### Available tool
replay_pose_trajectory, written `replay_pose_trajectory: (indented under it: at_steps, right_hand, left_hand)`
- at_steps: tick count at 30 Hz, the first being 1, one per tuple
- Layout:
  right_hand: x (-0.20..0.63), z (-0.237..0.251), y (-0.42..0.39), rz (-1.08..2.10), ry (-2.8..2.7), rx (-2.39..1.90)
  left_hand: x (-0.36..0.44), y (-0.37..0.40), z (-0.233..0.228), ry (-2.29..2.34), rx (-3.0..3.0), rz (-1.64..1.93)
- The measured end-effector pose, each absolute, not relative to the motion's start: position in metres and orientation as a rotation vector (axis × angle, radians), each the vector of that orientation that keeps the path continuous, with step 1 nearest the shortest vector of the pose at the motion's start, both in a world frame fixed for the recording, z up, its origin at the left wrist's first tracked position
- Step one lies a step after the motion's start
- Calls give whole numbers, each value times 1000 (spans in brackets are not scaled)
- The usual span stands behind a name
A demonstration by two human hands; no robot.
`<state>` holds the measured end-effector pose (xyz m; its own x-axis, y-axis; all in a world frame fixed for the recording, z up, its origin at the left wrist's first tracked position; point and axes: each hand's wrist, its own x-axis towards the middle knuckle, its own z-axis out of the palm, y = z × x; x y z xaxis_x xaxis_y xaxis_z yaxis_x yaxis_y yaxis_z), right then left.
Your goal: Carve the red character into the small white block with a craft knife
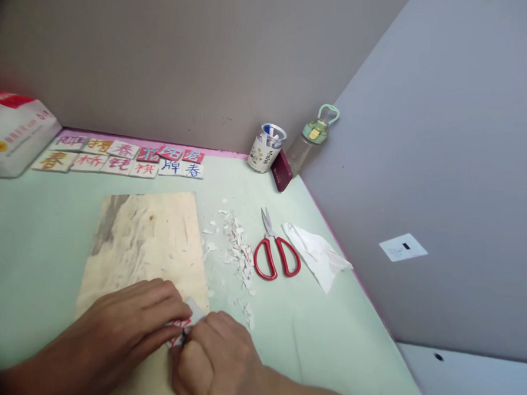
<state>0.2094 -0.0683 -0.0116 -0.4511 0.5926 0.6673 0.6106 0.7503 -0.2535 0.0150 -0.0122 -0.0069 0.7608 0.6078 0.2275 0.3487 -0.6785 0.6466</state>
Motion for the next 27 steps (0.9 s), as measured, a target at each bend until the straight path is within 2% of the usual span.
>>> replay_pose_trajectory:
  at_steps: [11,18,23,27]
  right_hand:
    - [213,-5,-65,36,-2183,-871]
    - [213,-5,-65,48,-2162,-870]
    - [213,-4,-64,47,-2176,-869]
    - [214,-5,-66,90,-2179,-893]
  left_hand:
    - [15,-11,-16,709,2471,623]
    - [11,-3,-9,660,2278,526]
    - [15,-8,-25,628,2417,718]
    - [14,-8,-28,691,2444,710]
